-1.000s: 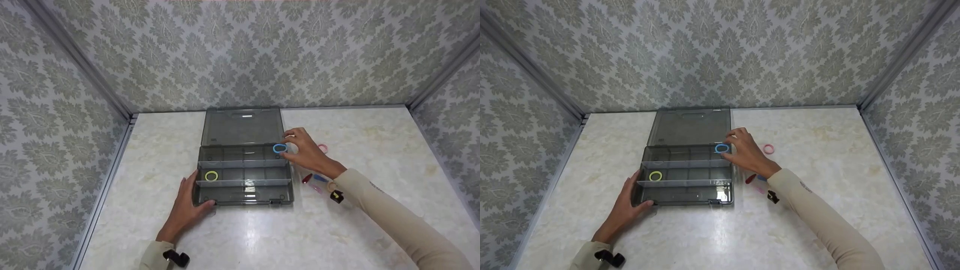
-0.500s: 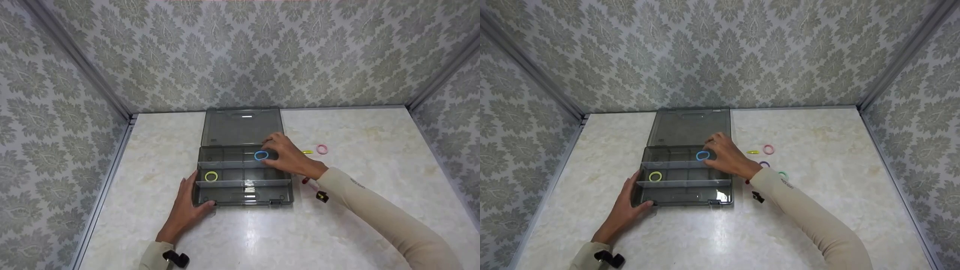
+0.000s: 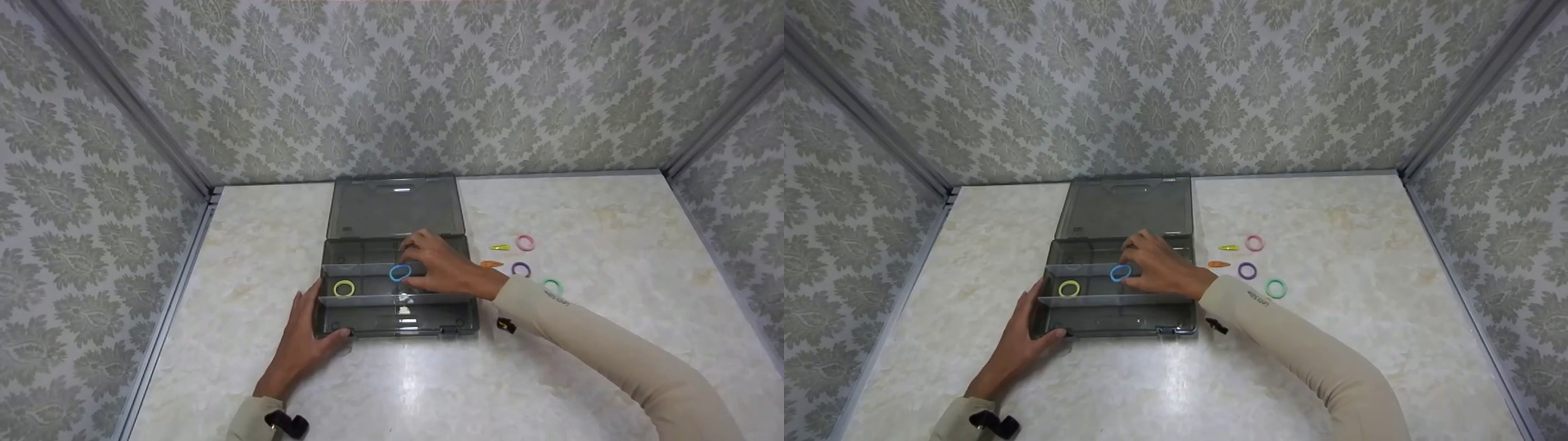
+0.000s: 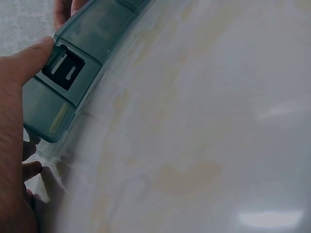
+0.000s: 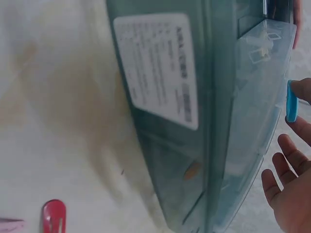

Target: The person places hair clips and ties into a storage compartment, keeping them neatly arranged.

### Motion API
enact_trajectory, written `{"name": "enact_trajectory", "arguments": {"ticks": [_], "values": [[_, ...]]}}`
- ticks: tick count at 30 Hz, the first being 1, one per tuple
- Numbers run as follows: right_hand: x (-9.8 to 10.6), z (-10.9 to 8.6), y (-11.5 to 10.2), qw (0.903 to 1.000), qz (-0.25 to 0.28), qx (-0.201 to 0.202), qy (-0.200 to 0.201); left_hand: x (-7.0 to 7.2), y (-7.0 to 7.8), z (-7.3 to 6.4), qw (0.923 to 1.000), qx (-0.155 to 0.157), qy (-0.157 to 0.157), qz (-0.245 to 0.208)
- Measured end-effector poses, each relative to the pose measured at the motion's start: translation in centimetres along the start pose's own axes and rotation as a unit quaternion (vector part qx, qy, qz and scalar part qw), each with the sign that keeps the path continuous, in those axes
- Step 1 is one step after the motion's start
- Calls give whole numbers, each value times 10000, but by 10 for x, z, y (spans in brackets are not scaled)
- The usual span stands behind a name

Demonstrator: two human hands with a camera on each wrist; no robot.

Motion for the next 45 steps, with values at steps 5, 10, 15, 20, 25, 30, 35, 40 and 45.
{"name": "enact_trajectory", "arguments": {"ticks": [5, 10, 15, 20, 25, 30, 35, 40, 45], "values": [[-6, 11, -4, 9996, -80, 55, -271, 1, 1, 0, 9999, 112, -1, 30], [-11, 19, -6, 9980, -73, 75, -624, 1, 1, -1, 9999, 147, -36, 14], [-17, 27, -9, 9958, -199, 226, -867, 1, 1, -1, 10000, 66, -20, 13], [-21, 36, -12, 9940, -267, 308, -1016, 1, 0, 0, 9999, 120, -70, 13], [-24, 45, -14, 9907, -406, 265, -1267, 1, 0, -1, 9996, 234, -115, 49], [-29, 53, -16, 9876, -607, 275, -1421, 1, -1, -1, 9995, 282, -129, 56], [-36, 59, -17, 9862, -734, 261, -1462, 1, -2, -1, 9996, 264, -106, 52], [-43, 64, -18, 9867, -675, 288, -1453, 1, 0, -1, 10000, 33, -32, 17], [-48, 68, -18, 9860, -673, 245, -1503, 0, 1, -2, 10000, -70, -41, -31]]}}
Point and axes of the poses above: each hand's wrist, its own z-axis towards the middle knuckle, its own x-axis out of the back of the hand, y = z × x, the point moved 4 cm from there along z, towards the middle knuckle, and after that the axes turned 11 degrees about x, right-handed, at the moved point
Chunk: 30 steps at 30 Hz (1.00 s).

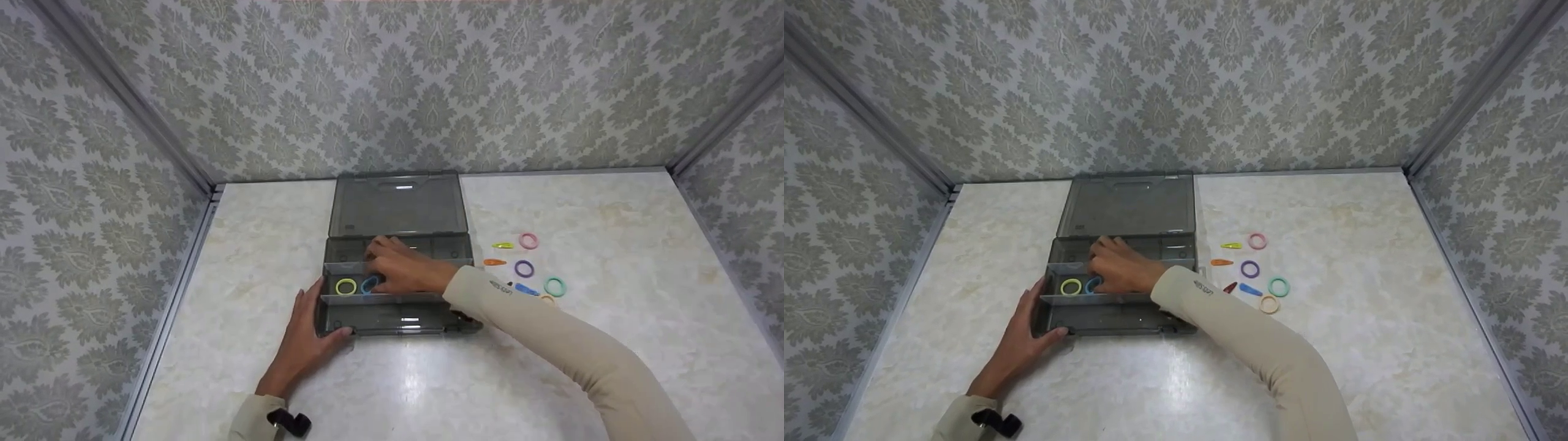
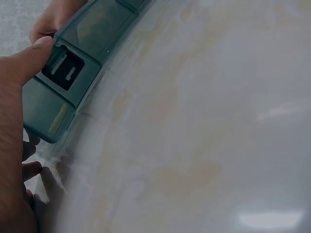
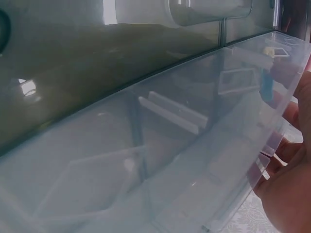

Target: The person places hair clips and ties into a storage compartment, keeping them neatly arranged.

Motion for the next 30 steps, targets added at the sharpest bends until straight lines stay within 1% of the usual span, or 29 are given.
{"name": "enact_trajectory", "arguments": {"ticks": [10, 15, 23, 28, 30], "values": [[-5, 12, 0, 9994, -323, 31, -93, 0, 0, 2, 9998, -169, 65, 53], [-8, 16, 0, 9992, -379, 38, -80, 0, -1, 3, 9998, -161, 73, 8], [-7, 10, 0, 9996, -211, 137, -100, -1, -3, 2, 10000, -54, 7, -19], [2, 1, 4, 9998, 0, 132, -118, -1, -4, 1, 9999, 167, -41, 17], [8, -4, 6, 9997, 161, 159, 14, -1, -3, 2, 9997, 233, -69, 38]]}}
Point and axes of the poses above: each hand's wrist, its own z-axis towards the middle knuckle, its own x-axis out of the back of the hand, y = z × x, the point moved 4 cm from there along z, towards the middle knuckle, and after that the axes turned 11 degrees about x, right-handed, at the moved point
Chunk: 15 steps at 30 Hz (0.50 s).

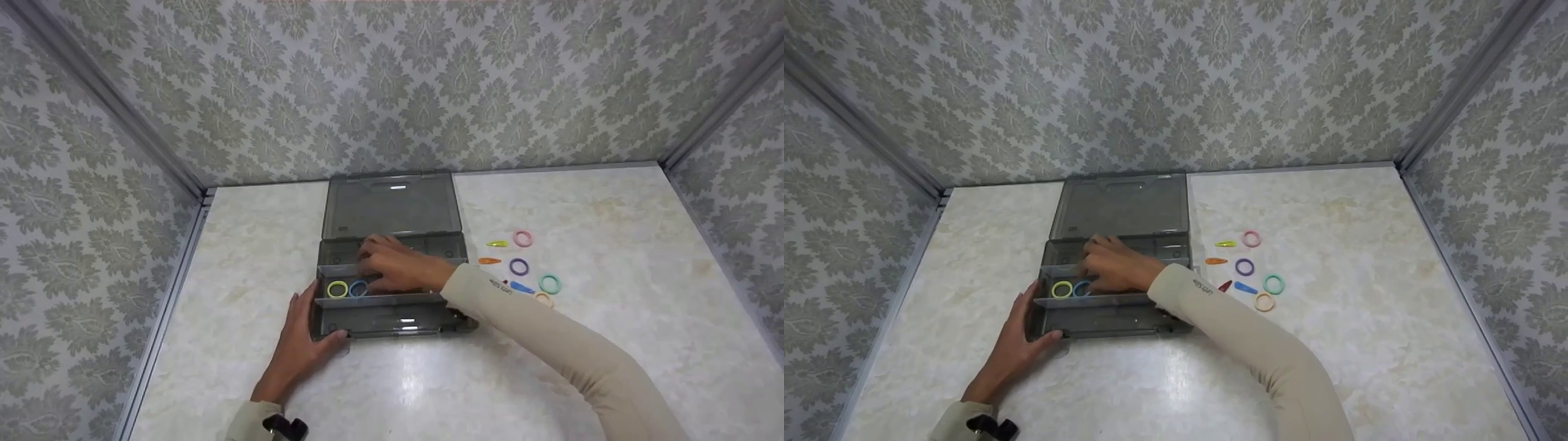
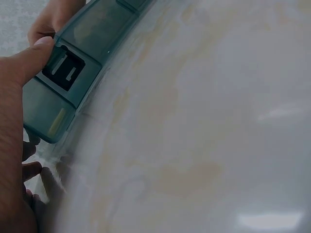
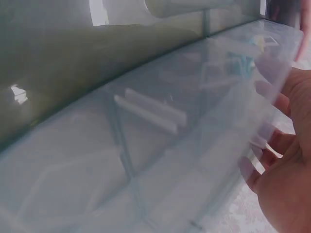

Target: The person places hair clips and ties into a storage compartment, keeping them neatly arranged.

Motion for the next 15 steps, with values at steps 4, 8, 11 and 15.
{"name": "enact_trajectory", "arguments": {"ticks": [4, 8, 11, 15], "values": [[17, -9, 3, 9978, 422, 144, 481, 1, 0, 1, 10000, 46, -14, 30], [31, -22, 9, 9922, 745, 139, 992, 1, 0, 0, 10000, -71, 24, 29], [38, -36, 15, 9872, 881, 73, 1326, 1, 0, -1, 9999, -150, 53, 22], [48, -57, 23, 9788, 1032, -55, 1768, 1, 1, -1, 9997, -211, 100, 5]]}}
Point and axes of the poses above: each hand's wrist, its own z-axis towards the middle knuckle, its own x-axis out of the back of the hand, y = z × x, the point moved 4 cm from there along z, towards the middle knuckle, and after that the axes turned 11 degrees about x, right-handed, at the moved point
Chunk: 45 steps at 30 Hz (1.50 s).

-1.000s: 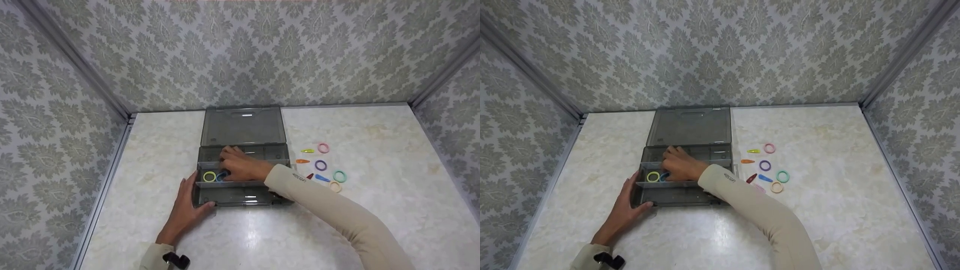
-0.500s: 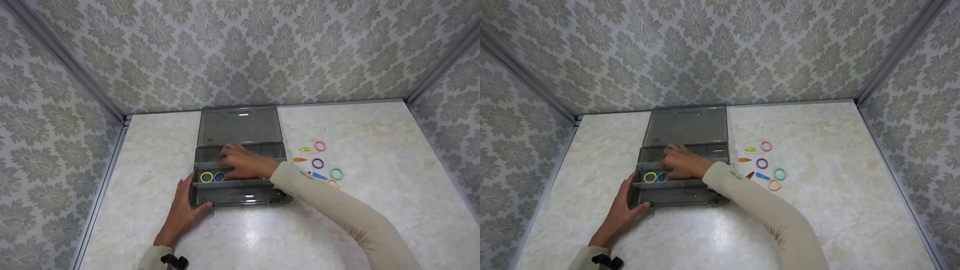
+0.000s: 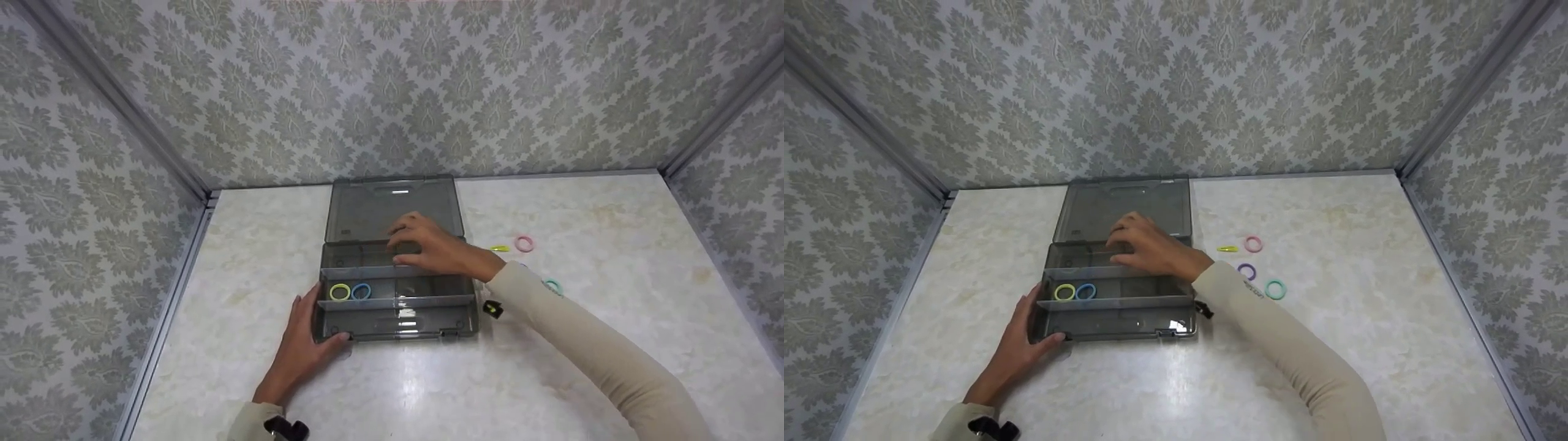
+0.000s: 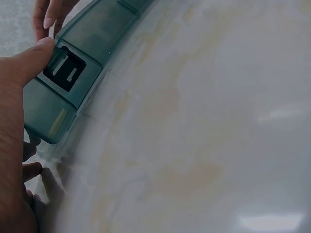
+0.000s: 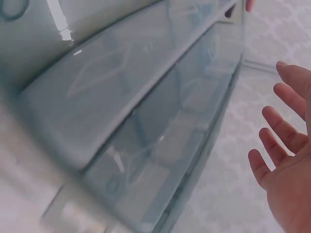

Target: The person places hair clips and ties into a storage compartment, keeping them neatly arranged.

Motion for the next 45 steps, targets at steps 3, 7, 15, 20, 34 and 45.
{"name": "enact_trajectory", "arguments": {"ticks": [3, 7, 15, 20, 34, 45], "values": [[12, -18, 5, 9992, 64, -67, 396, 0, 1, 0, 10000, -27, 11, -3], [24, -43, 11, 9957, 48, -81, 923, 0, 1, 1, 10000, -27, 20, 14], [32, -87, 20, 9894, 33, -445, 1385, 0, 1, 0, 9999, 150, -53, 58], [39, -113, 27, 9838, 43, -762, 1625, 0, 0, 0, 9997, 203, -78, 51], [71, -185, 50, 9536, -70, -1703, 2481, 0, -2, -1, 9999, 128, -48, 11], [69, -236, 62, 9290, 46, -2784, 2438, 1, 2, 0, 9999, -149, 59, 31]]}}
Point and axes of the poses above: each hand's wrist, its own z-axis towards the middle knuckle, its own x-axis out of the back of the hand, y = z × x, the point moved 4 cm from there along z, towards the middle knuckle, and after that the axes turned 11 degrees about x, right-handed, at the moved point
